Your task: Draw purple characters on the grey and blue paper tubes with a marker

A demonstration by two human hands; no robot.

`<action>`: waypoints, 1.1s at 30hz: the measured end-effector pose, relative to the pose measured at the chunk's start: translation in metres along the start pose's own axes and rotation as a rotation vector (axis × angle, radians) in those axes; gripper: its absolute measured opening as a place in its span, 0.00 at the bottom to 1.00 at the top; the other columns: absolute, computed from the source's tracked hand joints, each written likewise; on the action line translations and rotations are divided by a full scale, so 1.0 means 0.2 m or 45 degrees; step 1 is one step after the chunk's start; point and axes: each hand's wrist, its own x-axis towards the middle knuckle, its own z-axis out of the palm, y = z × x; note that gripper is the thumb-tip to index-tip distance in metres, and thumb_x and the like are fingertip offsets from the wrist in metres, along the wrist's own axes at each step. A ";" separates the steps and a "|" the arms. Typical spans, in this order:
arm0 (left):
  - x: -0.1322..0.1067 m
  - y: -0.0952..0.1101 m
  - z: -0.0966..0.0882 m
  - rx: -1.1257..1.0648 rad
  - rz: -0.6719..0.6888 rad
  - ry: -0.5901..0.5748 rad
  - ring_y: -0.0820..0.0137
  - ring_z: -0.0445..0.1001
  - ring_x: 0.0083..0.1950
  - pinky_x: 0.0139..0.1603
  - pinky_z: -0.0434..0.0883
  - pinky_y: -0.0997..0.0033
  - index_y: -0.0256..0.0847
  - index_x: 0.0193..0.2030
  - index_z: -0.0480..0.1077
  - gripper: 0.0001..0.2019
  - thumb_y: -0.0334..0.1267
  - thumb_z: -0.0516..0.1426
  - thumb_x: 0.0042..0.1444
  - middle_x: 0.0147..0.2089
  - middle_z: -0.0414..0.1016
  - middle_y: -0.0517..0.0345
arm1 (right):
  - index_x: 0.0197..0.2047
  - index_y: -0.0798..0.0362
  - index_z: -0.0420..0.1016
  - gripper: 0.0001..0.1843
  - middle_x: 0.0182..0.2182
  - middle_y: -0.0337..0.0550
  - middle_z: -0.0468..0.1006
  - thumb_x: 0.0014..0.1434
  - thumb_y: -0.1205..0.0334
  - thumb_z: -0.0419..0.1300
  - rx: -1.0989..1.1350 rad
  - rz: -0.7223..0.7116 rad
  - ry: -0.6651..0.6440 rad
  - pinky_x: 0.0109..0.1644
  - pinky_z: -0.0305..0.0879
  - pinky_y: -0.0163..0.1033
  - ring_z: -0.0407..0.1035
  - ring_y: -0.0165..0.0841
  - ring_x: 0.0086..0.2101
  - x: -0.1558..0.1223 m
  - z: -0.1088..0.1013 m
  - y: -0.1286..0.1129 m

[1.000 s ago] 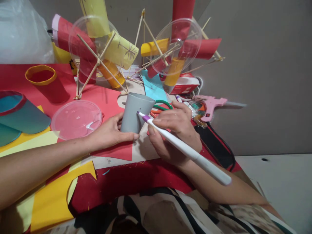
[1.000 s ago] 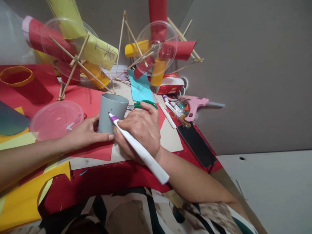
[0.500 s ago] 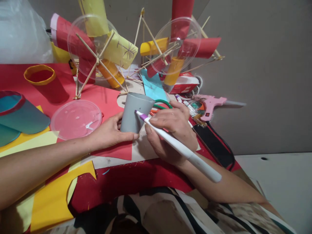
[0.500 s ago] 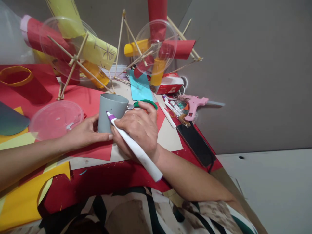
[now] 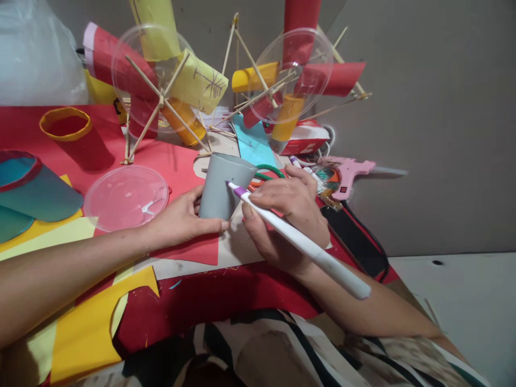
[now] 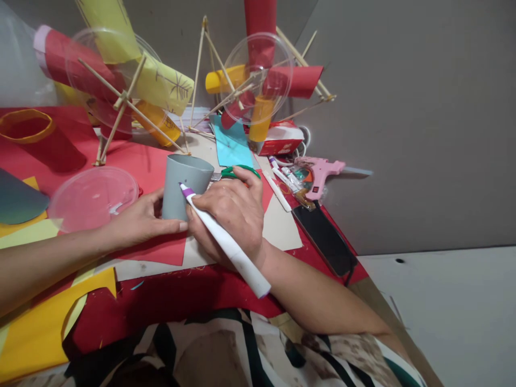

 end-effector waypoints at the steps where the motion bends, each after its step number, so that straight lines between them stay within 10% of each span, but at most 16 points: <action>1: 0.00 0.00 0.00 0.002 -0.001 -0.005 0.48 0.82 0.66 0.67 0.79 0.50 0.40 0.64 0.72 0.37 0.45 0.76 0.48 0.64 0.84 0.45 | 0.42 0.45 0.73 0.06 0.30 0.30 0.83 0.65 0.66 0.65 -0.006 -0.005 0.000 0.58 0.74 0.54 0.81 0.34 0.33 0.00 0.00 0.00; 33: 0.00 -0.01 -0.01 0.106 0.025 0.012 0.50 0.81 0.64 0.62 0.80 0.54 0.40 0.66 0.70 0.38 0.51 0.74 0.52 0.65 0.82 0.45 | 0.40 0.45 0.73 0.05 0.29 0.32 0.80 0.65 0.65 0.64 -0.126 -0.005 0.014 0.57 0.74 0.58 0.81 0.36 0.32 -0.01 -0.03 0.04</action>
